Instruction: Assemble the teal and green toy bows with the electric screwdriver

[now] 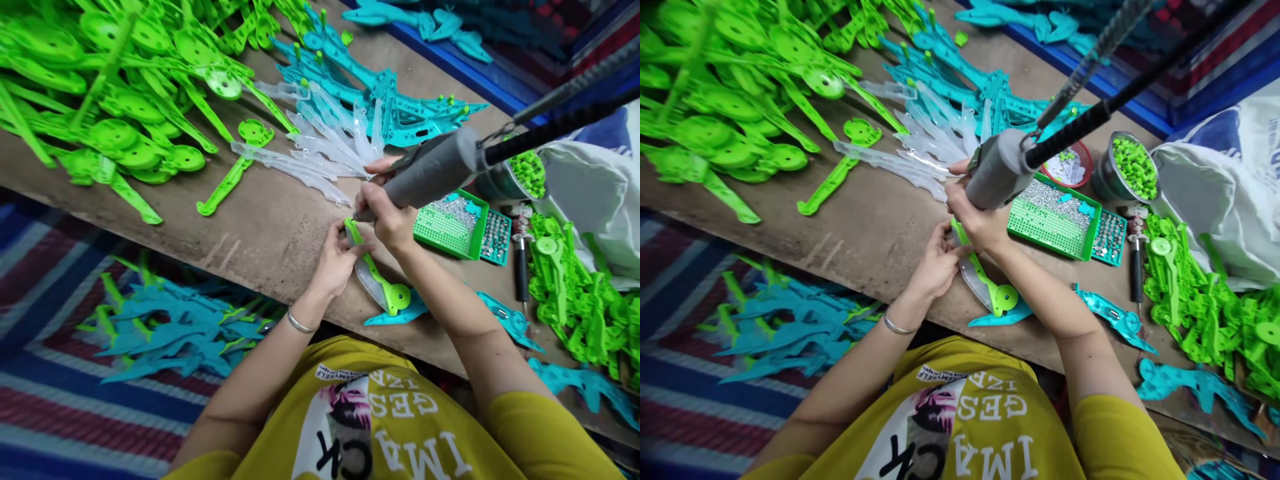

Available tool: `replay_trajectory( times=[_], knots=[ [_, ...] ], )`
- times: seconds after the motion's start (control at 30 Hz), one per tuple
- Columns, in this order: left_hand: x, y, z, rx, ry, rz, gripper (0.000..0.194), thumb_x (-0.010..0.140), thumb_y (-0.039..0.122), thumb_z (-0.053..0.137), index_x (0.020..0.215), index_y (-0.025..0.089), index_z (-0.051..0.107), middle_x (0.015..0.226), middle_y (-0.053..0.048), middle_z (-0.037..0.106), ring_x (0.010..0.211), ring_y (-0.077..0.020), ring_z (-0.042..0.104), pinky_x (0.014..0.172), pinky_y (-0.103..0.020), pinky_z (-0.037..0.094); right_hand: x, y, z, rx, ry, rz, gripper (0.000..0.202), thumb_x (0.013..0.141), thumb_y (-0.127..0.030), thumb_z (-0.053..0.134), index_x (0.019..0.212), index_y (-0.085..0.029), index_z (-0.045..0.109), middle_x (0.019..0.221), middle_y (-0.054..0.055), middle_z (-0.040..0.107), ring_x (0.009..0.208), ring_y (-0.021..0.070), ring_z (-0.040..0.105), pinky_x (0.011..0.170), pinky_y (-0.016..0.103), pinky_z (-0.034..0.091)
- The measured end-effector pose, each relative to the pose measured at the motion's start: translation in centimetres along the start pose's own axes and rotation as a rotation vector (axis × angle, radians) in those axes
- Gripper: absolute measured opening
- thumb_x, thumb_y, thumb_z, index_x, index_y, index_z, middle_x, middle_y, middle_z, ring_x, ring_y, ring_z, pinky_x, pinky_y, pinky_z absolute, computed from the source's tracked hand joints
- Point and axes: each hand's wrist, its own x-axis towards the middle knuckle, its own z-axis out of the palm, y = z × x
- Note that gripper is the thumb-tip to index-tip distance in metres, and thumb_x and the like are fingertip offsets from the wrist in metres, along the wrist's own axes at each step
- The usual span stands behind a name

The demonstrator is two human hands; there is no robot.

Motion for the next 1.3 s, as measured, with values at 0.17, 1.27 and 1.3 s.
replay_trajectory(
  times=[0.17,1.27,1.3],
  knots=[
    [0.1,-0.3,-0.1,-0.025,0.006,0.014,0.074,0.059,0.024,0.092,0.119,0.024,0.048,0.09,0.002,0.074,0.086,-0.0206,0.076,0.087,-0.039,0.063,0.5,0.2,0.2,0.01,-0.033,0.093,0.042,0.081,-0.062,0.071,0.088,-0.023,0.057,0.062,-0.006,0.052,0.052,0.0105,0.053,0.053,0.028,0.051],
    [-1.8,0.5,-0.7,0.027,-0.107,-0.163,0.054,0.07,0.022,0.084,0.112,0.022,0.05,0.135,-0.01,0.066,0.098,-0.0244,0.076,0.087,-0.044,0.063,3.9,3.5,-6.4,-0.116,0.29,-0.031,0.033,0.075,-0.054,0.073,0.086,-0.026,0.058,0.053,-0.009,0.048,0.045,0.0123,0.05,0.053,0.031,0.047],
    [-1.8,0.5,-0.7,0.041,-0.111,-0.153,0.055,0.07,0.021,0.085,0.112,0.022,0.049,0.135,-0.01,0.065,0.097,-0.0231,0.076,0.086,-0.042,0.063,4.0,3.5,-6.4,-0.099,0.28,-0.029,0.034,0.074,-0.054,0.074,0.085,-0.026,0.058,0.052,-0.009,0.048,0.044,0.0121,0.049,0.053,0.031,0.047]
  ],
)
